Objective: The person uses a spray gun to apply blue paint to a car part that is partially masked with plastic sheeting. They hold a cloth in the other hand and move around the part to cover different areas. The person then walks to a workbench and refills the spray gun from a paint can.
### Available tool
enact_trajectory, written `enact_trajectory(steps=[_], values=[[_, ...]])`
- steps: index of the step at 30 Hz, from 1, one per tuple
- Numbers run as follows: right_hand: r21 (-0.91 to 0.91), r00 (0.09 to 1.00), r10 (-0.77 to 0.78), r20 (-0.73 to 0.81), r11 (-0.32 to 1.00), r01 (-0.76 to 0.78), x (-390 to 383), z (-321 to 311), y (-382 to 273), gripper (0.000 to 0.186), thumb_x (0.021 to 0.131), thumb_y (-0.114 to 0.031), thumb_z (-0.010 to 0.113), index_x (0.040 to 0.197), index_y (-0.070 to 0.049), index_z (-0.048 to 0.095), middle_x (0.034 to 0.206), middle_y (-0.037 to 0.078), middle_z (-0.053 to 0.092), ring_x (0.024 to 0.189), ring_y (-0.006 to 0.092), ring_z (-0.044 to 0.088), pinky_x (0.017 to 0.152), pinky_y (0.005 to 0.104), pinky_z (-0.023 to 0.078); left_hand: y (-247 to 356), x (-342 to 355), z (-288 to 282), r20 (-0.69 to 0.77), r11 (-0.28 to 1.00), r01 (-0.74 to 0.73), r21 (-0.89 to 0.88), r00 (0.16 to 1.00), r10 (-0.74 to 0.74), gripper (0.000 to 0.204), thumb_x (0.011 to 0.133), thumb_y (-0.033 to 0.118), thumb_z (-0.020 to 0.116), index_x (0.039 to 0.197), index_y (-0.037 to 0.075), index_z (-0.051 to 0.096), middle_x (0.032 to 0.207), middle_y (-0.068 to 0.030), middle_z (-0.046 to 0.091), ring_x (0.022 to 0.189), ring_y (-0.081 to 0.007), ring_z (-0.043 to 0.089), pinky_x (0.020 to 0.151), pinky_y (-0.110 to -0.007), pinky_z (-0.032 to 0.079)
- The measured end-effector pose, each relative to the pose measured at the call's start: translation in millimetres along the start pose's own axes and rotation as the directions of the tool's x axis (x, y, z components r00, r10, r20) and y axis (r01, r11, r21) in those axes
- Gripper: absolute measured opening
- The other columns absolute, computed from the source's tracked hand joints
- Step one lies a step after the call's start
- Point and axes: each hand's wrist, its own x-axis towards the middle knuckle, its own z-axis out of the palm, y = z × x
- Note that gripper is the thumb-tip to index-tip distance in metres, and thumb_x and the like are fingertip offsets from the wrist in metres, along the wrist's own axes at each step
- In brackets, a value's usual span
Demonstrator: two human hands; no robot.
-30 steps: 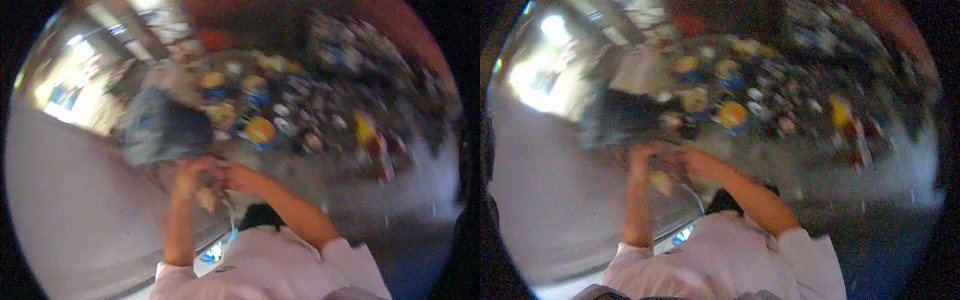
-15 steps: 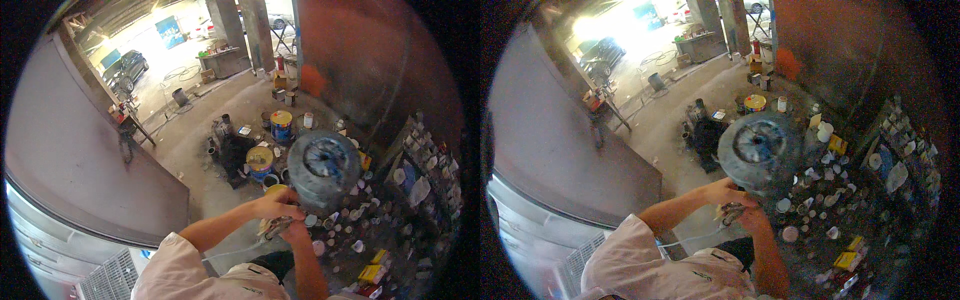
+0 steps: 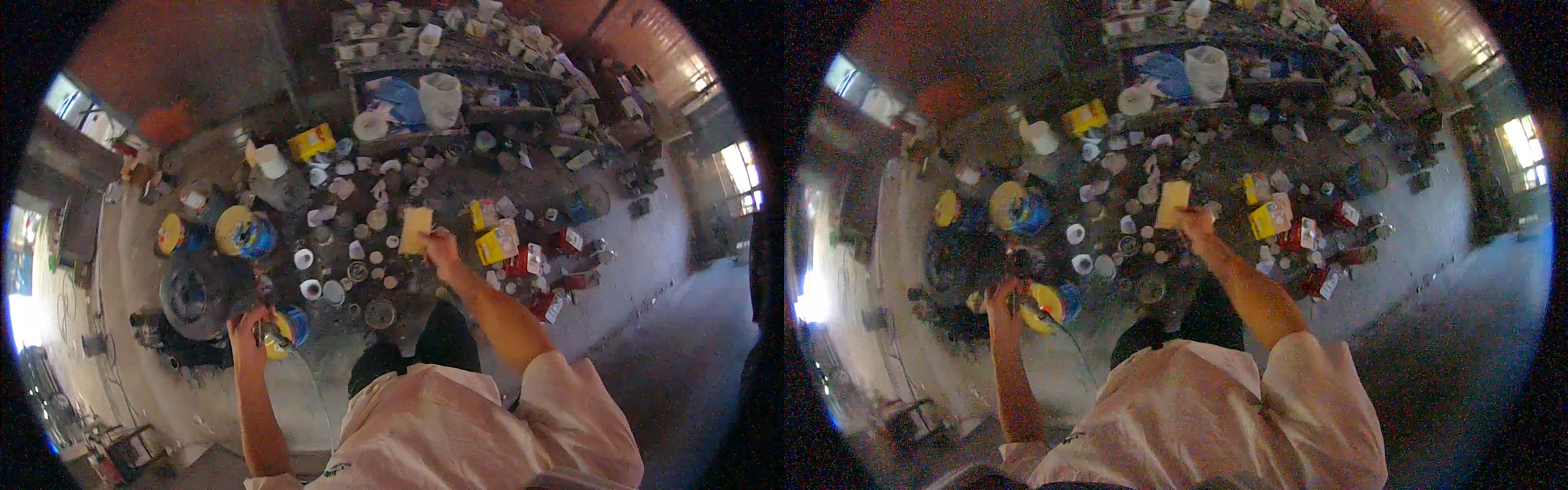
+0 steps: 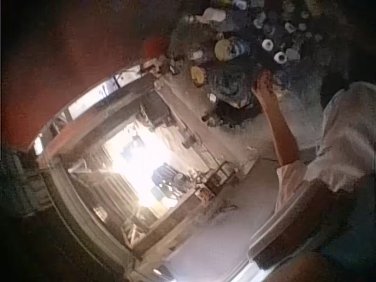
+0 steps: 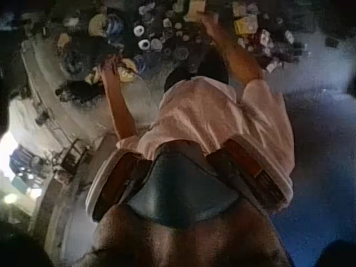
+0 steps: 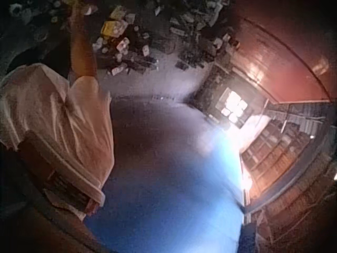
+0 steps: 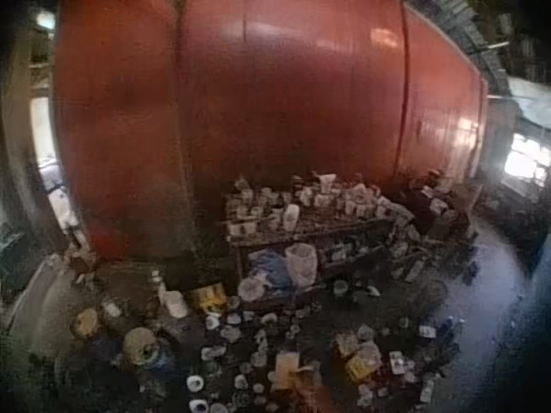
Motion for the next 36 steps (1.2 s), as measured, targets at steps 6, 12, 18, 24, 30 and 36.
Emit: enact_trajectory(steps=[6, 12, 18, 24, 30, 36], values=[[-0.042, 0.972, -0.106, -0.208, 0.994, 0.100, 180, -182, -75, 0.014, 0.090, -0.016, 0.074, 0.089, -0.003, 0.069, 0.067, 0.007, 0.063, 0.049, 0.0187, 0.059, 0.044, 0.0345, 0.045, -24, 38, 133, -0.191, 0.971, 0.241, 0.009, 0.953, -0.235, 0.021, 0.080, -0.012, 0.063, 0.098, 0.000, 0.065, 0.095, -0.0099, 0.060, 0.082, -0.0248, 0.063, 0.077, -0.040, 0.054], [-0.484, 0.942, -0.315, -0.119, 0.846, 0.222, 408, -286, -215, 0.026, 0.083, -0.025, 0.082, 0.078, -0.005, 0.067, 0.070, 0.008, 0.069, 0.060, 0.0213, 0.067, 0.048, 0.0380, 0.051, 46, 116, 270, -0.263, 0.622, 0.490, -0.611, 0.616, -0.743, 0.019, 0.081, 0.007, 0.072, 0.096, 0.003, 0.061, 0.085, -0.0067, 0.059, 0.073, -0.0180, 0.058, 0.072, -0.036, 0.048], [-0.544, 0.889, -0.434, -0.145, 0.785, 0.295, 530, -301, -277, 0.035, 0.085, -0.033, 0.079, 0.098, -0.002, 0.071, 0.092, 0.015, 0.074, 0.076, 0.0258, 0.071, 0.066, 0.0454, 0.056, 114, 244, 376, -0.024, 0.520, 0.599, -0.609, 0.641, -0.767, 0.026, 0.083, 0.007, 0.071, 0.107, 0.005, 0.063, 0.083, -0.0011, 0.062, 0.068, -0.0147, 0.056, 0.063, -0.033, 0.044], [-0.620, 0.787, -0.525, 0.323, 0.511, 0.595, 460, -259, -374, 0.040, 0.093, -0.036, 0.076, 0.112, -0.001, 0.069, 0.098, 0.012, 0.075, 0.089, 0.0228, 0.072, 0.078, 0.0392, 0.058, 151, 364, 456, 0.083, 0.545, 0.636, -0.546, 0.689, -0.720, 0.037, 0.082, 0.007, 0.074, 0.117, 0.004, 0.064, 0.082, -0.0007, 0.064, 0.068, -0.0110, 0.058, 0.062, -0.029, 0.047], [-0.357, 0.601, -0.390, 0.697, 0.538, 0.764, 262, -188, -502, 0.072, 0.092, -0.052, 0.074, 0.141, -0.005, 0.052, 0.119, 0.018, 0.069, 0.108, 0.0280, 0.068, 0.093, 0.0409, 0.054, 164, 410, 503, 0.078, 0.656, 0.589, -0.473, 0.769, -0.635, 0.044, 0.082, 0.014, 0.079, 0.120, -0.001, 0.061, 0.086, -0.0055, 0.069, 0.070, -0.0134, 0.062, 0.064, -0.031, 0.050], [-0.587, 0.536, -0.288, 0.794, -0.135, 0.798, 157, -137, -515, 0.109, 0.073, -0.065, 0.080, 0.154, -0.008, 0.037, 0.143, 0.027, 0.052, 0.128, 0.0449, 0.056, 0.105, 0.0523, 0.048, 181, 394, 516, -0.143, 0.813, 0.415, -0.408, 0.851, -0.506, 0.059, 0.082, 0.028, 0.082, 0.126, -0.002, 0.056, 0.084, -0.0086, 0.071, 0.070, -0.0166, 0.066, 0.065, -0.033, 0.052]])
